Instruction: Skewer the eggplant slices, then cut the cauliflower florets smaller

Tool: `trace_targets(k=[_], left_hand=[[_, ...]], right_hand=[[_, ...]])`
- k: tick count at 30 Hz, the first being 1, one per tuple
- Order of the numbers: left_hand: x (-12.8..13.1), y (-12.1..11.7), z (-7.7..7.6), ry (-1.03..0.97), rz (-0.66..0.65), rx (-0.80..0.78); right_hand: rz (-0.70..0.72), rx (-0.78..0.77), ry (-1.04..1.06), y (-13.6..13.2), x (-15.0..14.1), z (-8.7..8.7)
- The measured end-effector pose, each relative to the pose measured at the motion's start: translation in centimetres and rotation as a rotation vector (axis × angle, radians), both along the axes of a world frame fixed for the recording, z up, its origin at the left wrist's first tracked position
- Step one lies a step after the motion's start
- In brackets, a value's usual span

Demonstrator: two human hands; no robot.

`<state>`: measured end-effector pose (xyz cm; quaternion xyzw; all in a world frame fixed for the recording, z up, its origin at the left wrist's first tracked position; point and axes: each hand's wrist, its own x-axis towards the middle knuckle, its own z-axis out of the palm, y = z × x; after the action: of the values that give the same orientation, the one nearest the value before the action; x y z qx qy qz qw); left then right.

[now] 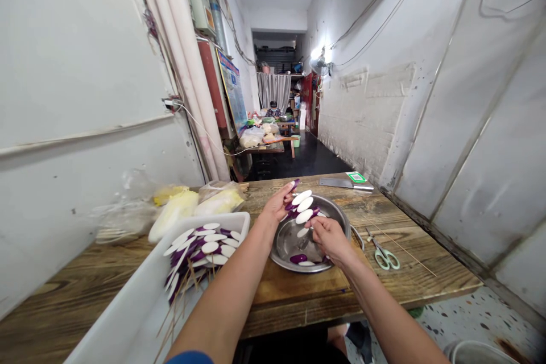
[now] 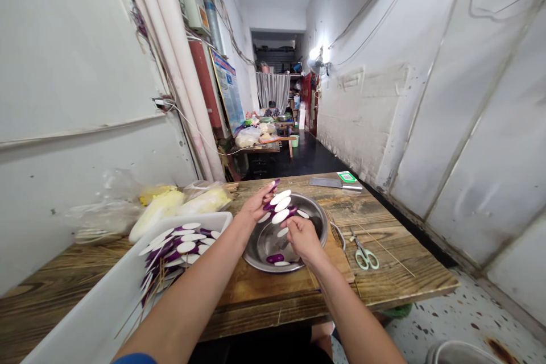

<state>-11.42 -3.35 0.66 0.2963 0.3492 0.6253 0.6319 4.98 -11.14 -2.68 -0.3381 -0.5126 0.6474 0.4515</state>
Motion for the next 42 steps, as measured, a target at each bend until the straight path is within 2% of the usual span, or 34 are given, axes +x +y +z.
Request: trace_targets(k=[3,12,20,38,42], left_hand=[[0.17,-0.10,0.01,-0.019,0.024,0.017],[0.18,-0.23,0.38,-0.083,0.058,-0.104],[0.39,-0.54,0.74,-0.092,0.049,-0.132],[0.12,-0.04,0.09,-0.062,0.025,-0.088],[0.18,-0.14,0.08,-0.030,0.054,-0.060]], right_hand=[[-0.009,0.007,0.001,0.07,-0.03,-0.02],[-0.023,0.024,-0.014,-0.01,-0.02,-0.15],[-0.027,0.029,-0.018,0.01,-0.02,-0.02],[-0.025,0.017,-0.034,0.25,-0.18,-0.42],[-0.031,0.022,-0.050,0.36,-0.19,-0.50]])
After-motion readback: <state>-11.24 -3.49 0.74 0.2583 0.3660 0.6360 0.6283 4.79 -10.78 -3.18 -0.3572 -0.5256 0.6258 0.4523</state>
